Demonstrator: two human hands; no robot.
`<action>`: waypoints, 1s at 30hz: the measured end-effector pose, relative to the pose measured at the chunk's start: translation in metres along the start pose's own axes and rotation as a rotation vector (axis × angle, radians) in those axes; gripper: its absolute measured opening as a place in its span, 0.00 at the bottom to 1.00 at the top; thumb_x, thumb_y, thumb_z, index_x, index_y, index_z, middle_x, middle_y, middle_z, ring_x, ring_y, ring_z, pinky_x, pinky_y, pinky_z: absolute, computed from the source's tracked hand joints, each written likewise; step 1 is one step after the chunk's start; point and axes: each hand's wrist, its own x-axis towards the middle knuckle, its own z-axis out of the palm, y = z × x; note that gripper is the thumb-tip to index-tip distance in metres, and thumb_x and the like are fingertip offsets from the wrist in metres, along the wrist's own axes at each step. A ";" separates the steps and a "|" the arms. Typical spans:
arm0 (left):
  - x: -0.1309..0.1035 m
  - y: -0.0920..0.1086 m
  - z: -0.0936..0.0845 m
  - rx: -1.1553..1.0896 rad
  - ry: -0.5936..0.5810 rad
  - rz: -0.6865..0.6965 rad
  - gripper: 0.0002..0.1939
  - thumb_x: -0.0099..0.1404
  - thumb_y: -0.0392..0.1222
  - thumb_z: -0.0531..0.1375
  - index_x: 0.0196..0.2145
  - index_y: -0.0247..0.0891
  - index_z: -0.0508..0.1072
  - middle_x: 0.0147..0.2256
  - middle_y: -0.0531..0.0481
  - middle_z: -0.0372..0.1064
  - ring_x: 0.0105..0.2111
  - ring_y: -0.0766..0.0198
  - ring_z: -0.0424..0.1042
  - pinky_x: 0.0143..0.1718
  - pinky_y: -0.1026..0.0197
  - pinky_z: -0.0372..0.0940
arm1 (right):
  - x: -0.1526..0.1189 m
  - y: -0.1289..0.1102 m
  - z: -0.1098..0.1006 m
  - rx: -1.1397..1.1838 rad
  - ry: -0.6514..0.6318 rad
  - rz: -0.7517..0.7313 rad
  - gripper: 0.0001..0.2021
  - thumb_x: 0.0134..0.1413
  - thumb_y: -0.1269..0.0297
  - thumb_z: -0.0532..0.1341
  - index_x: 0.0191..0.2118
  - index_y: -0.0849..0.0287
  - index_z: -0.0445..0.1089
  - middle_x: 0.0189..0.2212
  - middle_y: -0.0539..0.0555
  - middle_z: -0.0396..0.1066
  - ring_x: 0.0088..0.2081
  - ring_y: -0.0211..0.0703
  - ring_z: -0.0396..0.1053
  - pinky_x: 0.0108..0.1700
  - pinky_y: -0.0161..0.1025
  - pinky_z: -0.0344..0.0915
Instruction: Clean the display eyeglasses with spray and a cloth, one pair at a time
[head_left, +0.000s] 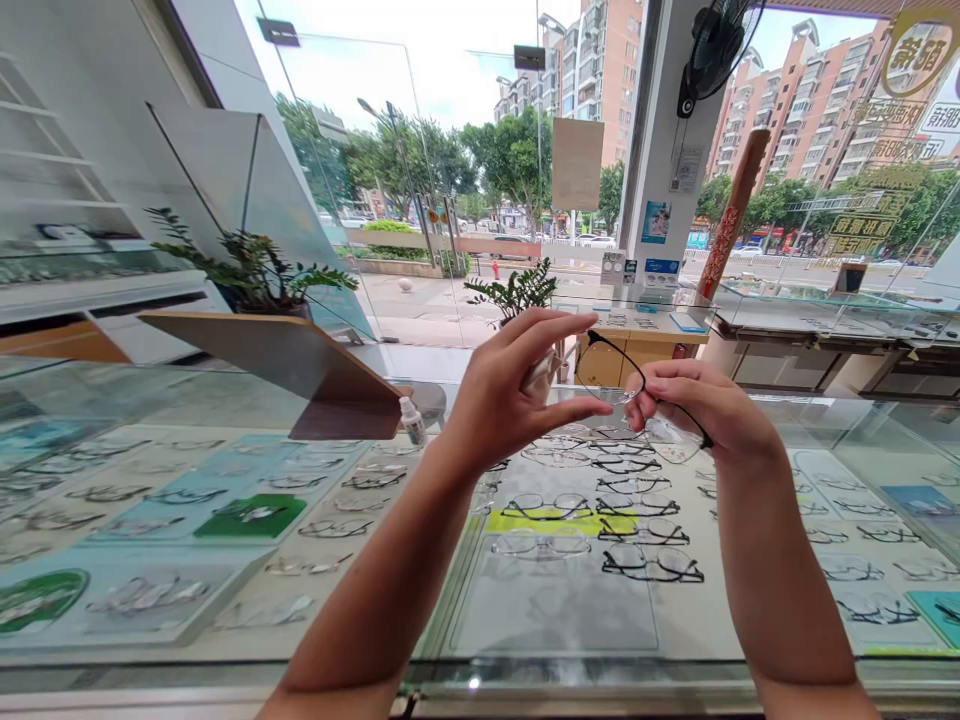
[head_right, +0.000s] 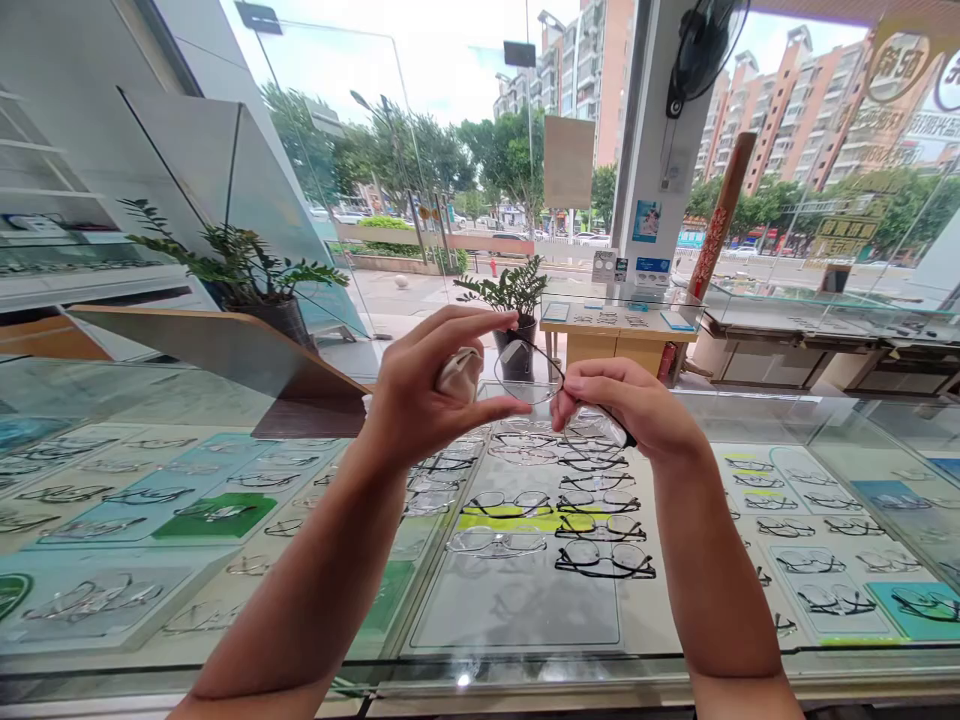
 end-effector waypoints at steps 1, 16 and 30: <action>0.000 -0.001 0.000 0.014 -0.010 0.016 0.36 0.50 0.57 0.78 0.55 0.44 0.80 0.51 0.42 0.77 0.50 0.51 0.74 0.53 0.53 0.70 | 0.000 -0.001 0.000 -0.026 -0.001 -0.008 0.14 0.59 0.55 0.67 0.26 0.57 0.78 0.26 0.53 0.77 0.31 0.42 0.73 0.40 0.41 0.68; -0.004 -0.015 0.000 0.158 0.355 0.194 0.31 0.52 0.59 0.77 0.50 0.45 0.78 0.46 0.48 0.76 0.44 0.56 0.75 0.48 0.55 0.72 | 0.000 -0.001 0.014 -0.208 0.924 -0.646 0.06 0.67 0.61 0.60 0.40 0.54 0.73 0.30 0.49 0.79 0.33 0.42 0.79 0.40 0.42 0.72; -0.005 -0.017 -0.006 0.167 0.437 0.091 0.24 0.57 0.53 0.76 0.49 0.48 0.78 0.41 0.52 0.75 0.41 0.60 0.75 0.44 0.57 0.71 | -0.004 0.009 0.014 -0.797 0.758 -0.752 0.24 0.60 0.48 0.67 0.57 0.52 0.69 0.52 0.57 0.77 0.52 0.53 0.77 0.53 0.53 0.72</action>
